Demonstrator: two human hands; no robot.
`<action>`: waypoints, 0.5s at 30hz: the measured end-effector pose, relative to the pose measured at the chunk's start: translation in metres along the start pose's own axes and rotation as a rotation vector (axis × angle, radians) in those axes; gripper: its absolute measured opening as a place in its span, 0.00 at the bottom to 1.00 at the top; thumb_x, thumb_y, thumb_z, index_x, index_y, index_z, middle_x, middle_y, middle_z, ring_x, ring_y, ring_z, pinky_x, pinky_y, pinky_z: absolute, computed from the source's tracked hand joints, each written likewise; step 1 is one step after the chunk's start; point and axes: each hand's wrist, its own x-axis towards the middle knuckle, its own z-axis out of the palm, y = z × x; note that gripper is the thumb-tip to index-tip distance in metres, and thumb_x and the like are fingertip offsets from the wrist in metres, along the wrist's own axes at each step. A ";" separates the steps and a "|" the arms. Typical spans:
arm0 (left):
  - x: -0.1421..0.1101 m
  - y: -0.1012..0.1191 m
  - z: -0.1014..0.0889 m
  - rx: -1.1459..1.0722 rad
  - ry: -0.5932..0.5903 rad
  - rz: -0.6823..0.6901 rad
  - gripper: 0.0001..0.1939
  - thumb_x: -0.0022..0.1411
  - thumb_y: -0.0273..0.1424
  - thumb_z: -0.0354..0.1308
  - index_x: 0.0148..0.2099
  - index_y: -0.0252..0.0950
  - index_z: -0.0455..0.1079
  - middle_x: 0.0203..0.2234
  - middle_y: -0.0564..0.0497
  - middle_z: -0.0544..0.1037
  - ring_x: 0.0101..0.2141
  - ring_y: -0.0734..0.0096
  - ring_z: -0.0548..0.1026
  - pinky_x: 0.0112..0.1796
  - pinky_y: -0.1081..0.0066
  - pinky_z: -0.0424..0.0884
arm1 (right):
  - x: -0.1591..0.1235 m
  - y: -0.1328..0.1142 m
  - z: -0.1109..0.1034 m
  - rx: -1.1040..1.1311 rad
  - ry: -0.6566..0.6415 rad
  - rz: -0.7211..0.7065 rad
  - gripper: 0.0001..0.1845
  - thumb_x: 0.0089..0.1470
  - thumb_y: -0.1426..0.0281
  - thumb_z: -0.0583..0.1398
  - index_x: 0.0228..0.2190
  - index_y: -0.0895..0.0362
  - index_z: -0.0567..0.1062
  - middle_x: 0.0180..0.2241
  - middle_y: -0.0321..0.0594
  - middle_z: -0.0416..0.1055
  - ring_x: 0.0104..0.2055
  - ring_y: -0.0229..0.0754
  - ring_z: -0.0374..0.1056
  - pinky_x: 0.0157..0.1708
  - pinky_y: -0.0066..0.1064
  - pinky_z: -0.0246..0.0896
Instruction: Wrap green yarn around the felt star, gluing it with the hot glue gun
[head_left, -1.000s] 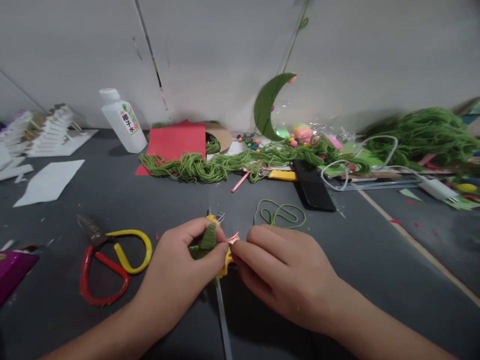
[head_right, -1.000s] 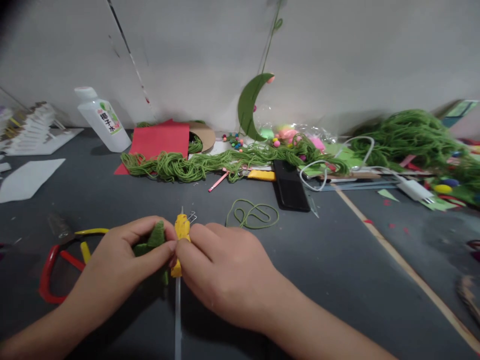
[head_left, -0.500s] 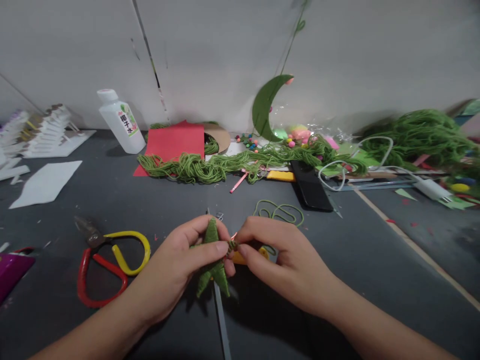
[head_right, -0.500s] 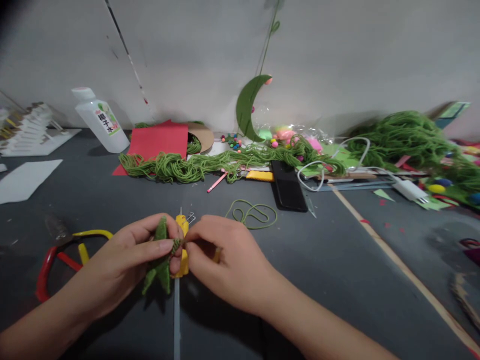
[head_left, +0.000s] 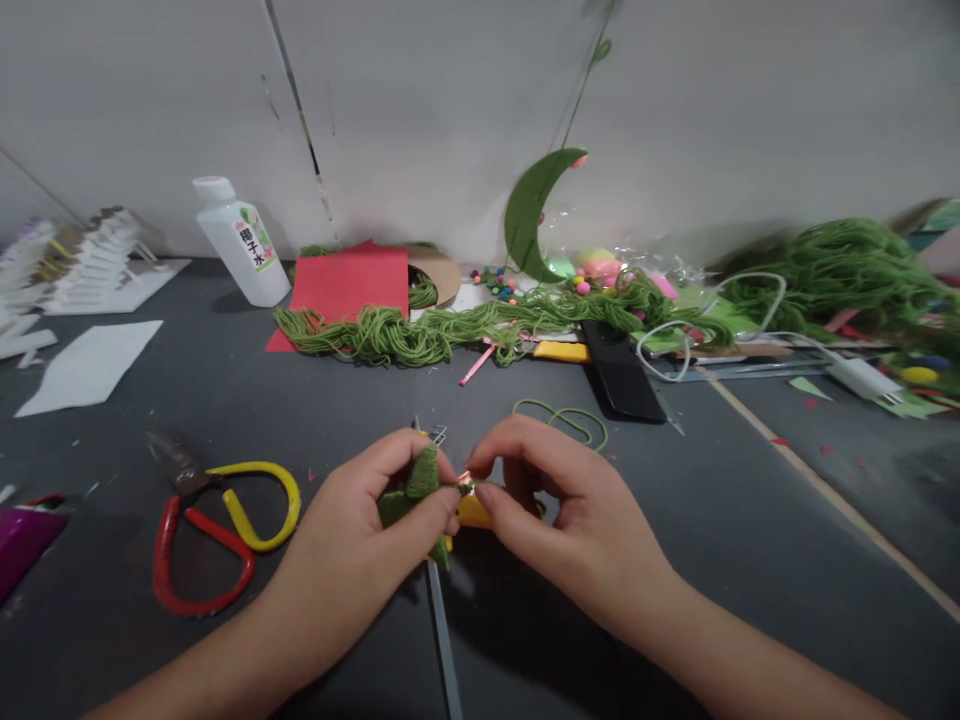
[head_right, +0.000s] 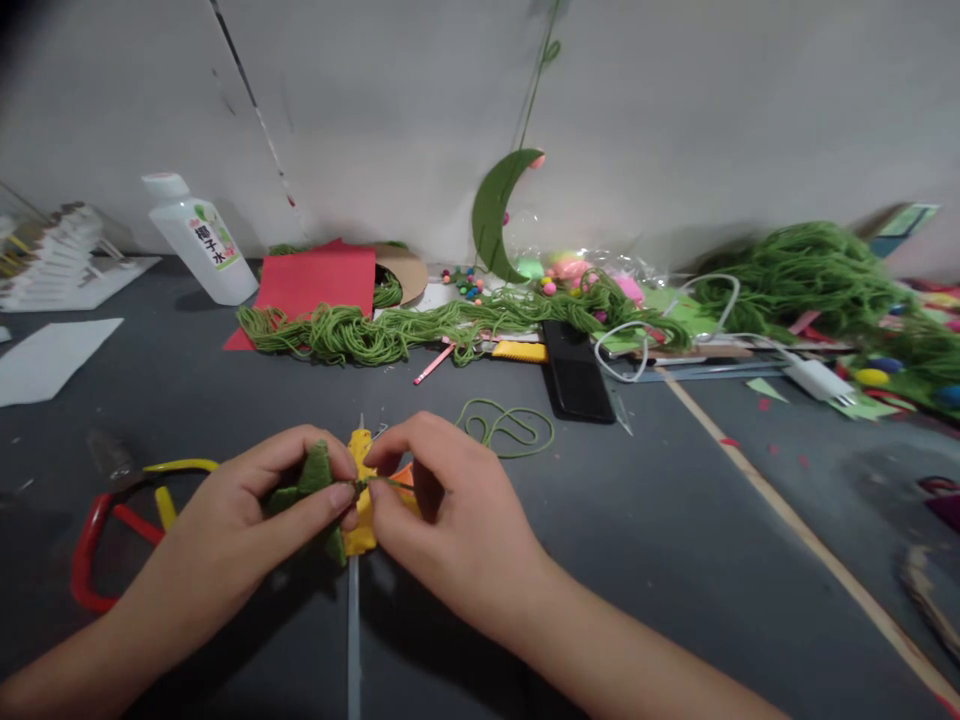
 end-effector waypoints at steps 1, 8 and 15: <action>0.000 -0.001 -0.001 -0.019 -0.028 -0.002 0.03 0.56 0.28 0.54 0.29 0.39 0.65 0.21 0.59 0.71 0.25 0.75 0.69 0.29 0.77 0.64 | 0.000 0.000 -0.001 0.005 -0.012 0.020 0.06 0.45 0.79 0.57 0.27 0.58 0.71 0.23 0.31 0.64 0.20 0.30 0.55 0.19 0.21 0.51; 0.005 -0.009 -0.006 -0.127 -0.168 -0.042 0.03 0.57 0.29 0.56 0.30 0.39 0.66 0.19 0.60 0.72 0.25 0.76 0.69 0.31 0.76 0.63 | 0.005 -0.001 -0.016 0.037 -0.211 0.050 0.08 0.43 0.81 0.57 0.23 0.59 0.73 0.21 0.30 0.64 0.21 0.29 0.55 0.19 0.20 0.50; 0.003 -0.008 -0.005 0.010 -0.169 -0.003 0.05 0.56 0.27 0.55 0.28 0.38 0.65 0.20 0.59 0.70 0.24 0.76 0.67 0.29 0.76 0.62 | 0.004 -0.003 -0.019 -0.022 -0.210 -0.076 0.07 0.46 0.82 0.58 0.26 0.59 0.74 0.25 0.33 0.67 0.28 0.31 0.62 0.29 0.22 0.55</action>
